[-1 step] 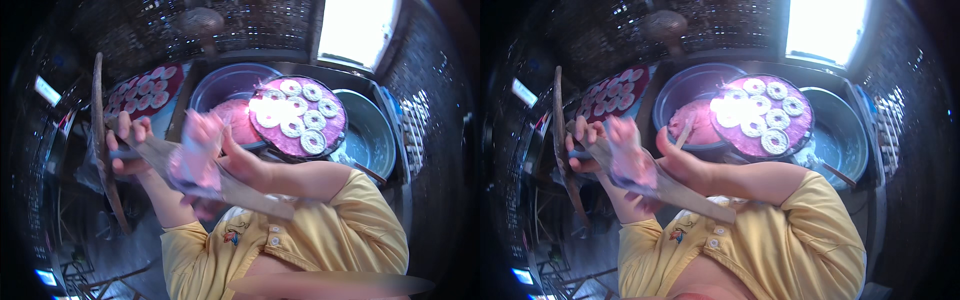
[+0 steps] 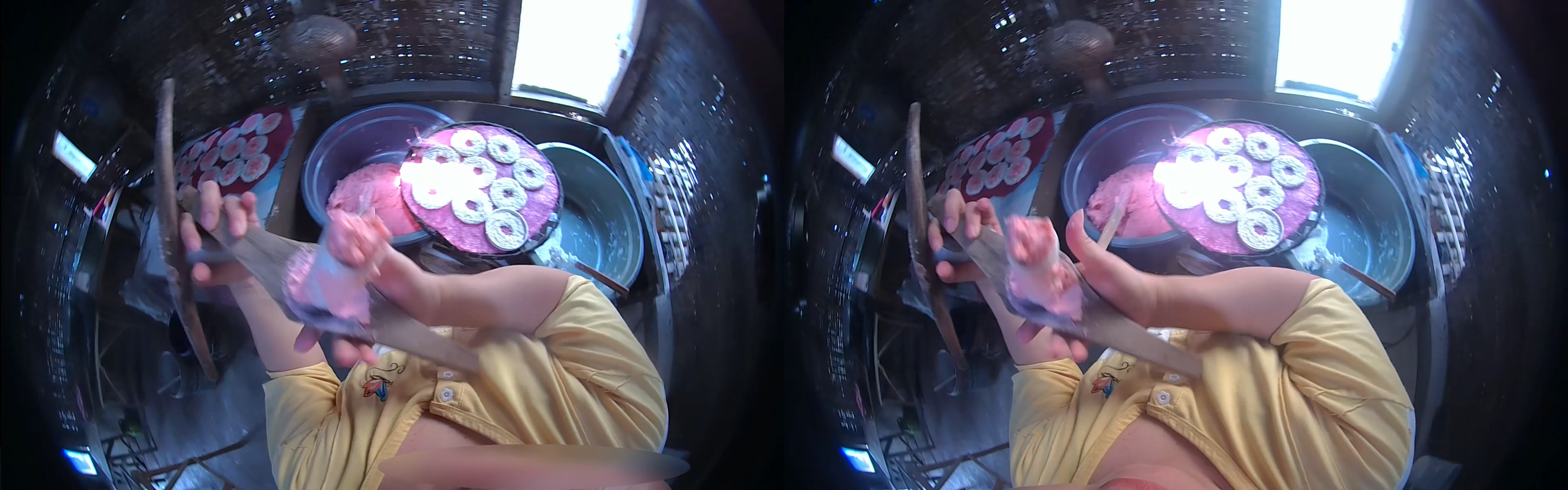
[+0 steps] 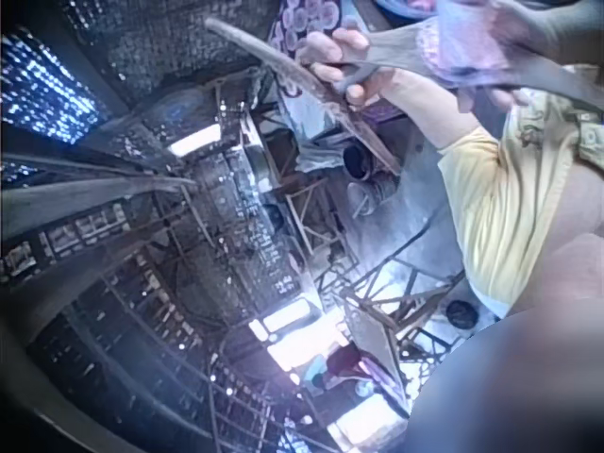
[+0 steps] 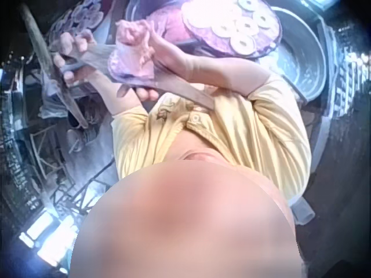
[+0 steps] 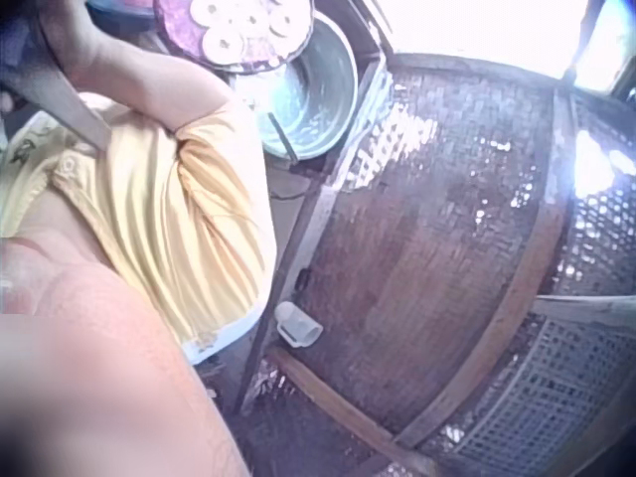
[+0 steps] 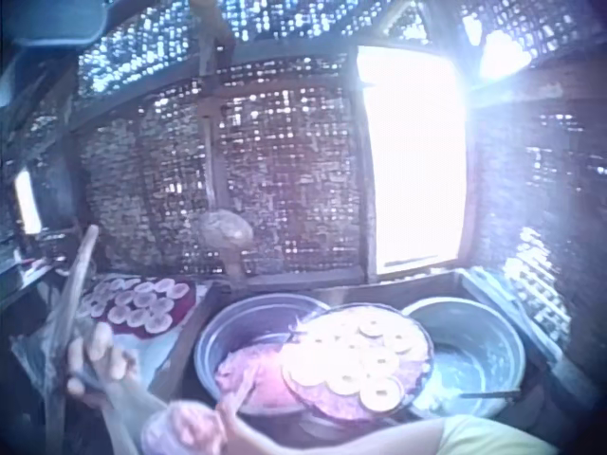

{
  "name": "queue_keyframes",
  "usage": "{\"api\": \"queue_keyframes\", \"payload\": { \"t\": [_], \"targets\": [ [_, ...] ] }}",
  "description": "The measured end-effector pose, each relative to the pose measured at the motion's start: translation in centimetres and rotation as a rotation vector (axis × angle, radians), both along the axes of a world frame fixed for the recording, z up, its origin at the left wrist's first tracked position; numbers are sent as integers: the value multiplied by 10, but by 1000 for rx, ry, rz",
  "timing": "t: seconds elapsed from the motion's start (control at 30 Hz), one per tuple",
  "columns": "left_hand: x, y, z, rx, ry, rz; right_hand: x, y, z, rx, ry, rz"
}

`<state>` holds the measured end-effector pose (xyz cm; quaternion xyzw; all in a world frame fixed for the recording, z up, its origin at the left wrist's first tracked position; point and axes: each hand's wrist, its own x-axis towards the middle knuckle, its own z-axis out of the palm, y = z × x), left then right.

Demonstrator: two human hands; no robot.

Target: The person uses a wooden dough extruder to pipe white and pink dough into circular patterns on a purple mat. They repeatedly load dough into the extruder, press it through a nozzle, and arrange the formed rings on the mat.

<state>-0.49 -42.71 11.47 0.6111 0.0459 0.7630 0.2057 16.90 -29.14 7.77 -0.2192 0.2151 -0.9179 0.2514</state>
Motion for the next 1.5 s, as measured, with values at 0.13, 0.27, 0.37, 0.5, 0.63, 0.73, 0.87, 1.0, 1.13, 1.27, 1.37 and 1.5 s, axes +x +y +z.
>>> {"api": "queue_keyframes", "payload": {
  "t": [0.13, 0.27, 0.37, 0.5, 0.63, 0.73, 0.87, 1.0, 1.13, 1.27, 1.37, 1.5],
  "targets": [
    [30, 28, 4, -336, -99, 547, 37, 26, 19, -92, 25, -142],
    [54, 49, -6, -603, 468, 752, 81, 99, 35, 297, 133, -606],
    [65, 82, -20, -451, 871, 973, 117, 122, 52, 541, -2, -1135],
    [83, 123, -30, -583, 861, 889, 137, 134, 66, 784, 157, -1260],
    [104, 150, -30, -737, 1019, 943, 144, 145, 62, 1277, 494, -1415],
    [116, 165, -34, -716, 1075, 939, 155, 157, 60, 1685, 939, -1483],
    [136, 187, -51, -562, 975, 900, 174, 161, 52, 1859, 870, -1426],
    [154, 204, -70, -677, 1000, 815, 178, 169, 31, 1831, 845, -1490],
    [161, 219, -85, -767, 950, 794, 176, 182, 13, 1818, 750, -1485],
    [158, 237, -93, -635, 858, 906, 175, 208, 9, 1492, 476, -1284],
    [149, 248, -81, -712, 737, 833, 182, 243, 11, 911, -213, -652],
    [122, 257, -32, -457, 190, -134, 207, 260, -19, 609, -160, -353]
  ]
}}
